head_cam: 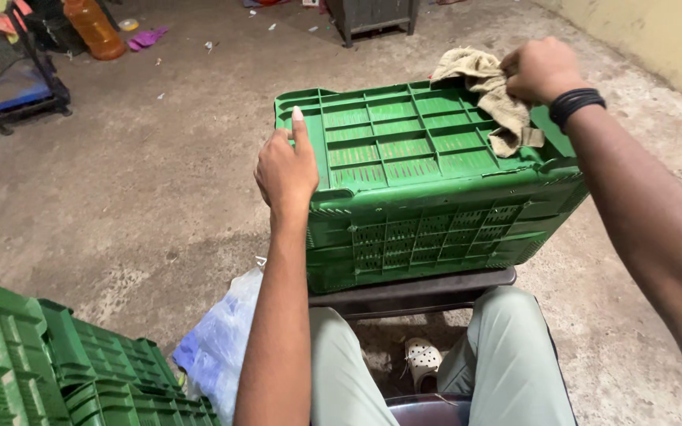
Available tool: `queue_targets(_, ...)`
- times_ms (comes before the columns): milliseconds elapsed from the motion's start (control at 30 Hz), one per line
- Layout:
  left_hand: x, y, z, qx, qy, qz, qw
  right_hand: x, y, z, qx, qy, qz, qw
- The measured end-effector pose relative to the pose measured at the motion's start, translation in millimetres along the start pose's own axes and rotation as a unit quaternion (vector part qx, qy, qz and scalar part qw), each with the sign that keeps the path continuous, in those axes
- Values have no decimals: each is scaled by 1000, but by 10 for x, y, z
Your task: The person wipes the exterior and interior surfaces of a green plastic crate using a cloth. The crate is rotated and tilted to access different sides and the inside, and the cloth is used to rub the surfaces throughout the clip.
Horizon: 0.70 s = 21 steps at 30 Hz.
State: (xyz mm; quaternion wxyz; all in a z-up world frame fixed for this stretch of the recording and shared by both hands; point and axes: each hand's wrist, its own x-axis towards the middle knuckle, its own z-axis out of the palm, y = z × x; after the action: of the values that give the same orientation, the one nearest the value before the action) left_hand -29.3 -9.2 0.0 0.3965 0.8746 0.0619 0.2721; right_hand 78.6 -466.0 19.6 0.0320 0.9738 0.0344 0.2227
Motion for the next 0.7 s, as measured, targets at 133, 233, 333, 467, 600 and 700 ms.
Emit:
queue_targets(133,3,-6,1,-6,-3,6,1000,66,-372,-71,-77,-36,55,995)
queue_targets(233,6,-26,37,-15,4,11,1000,108,-709,-88,-128,-26,40,991)
queue_targets(333,10,-45,52,-8,21,19,1000,251,-1119,-37,-119,4,15,993)
queue_targets(467,12,-36,71,-1,25,17,1000,458,-1669,67,-103,11,-12,995)
queue_targets(600,-16,0,44,6,26,22,999,716,-2356,122,-40,16,-59,997)
queue_targets(700,-35,53,-7,5,30,29,999,905,-2978,91,75,25,-159,984)
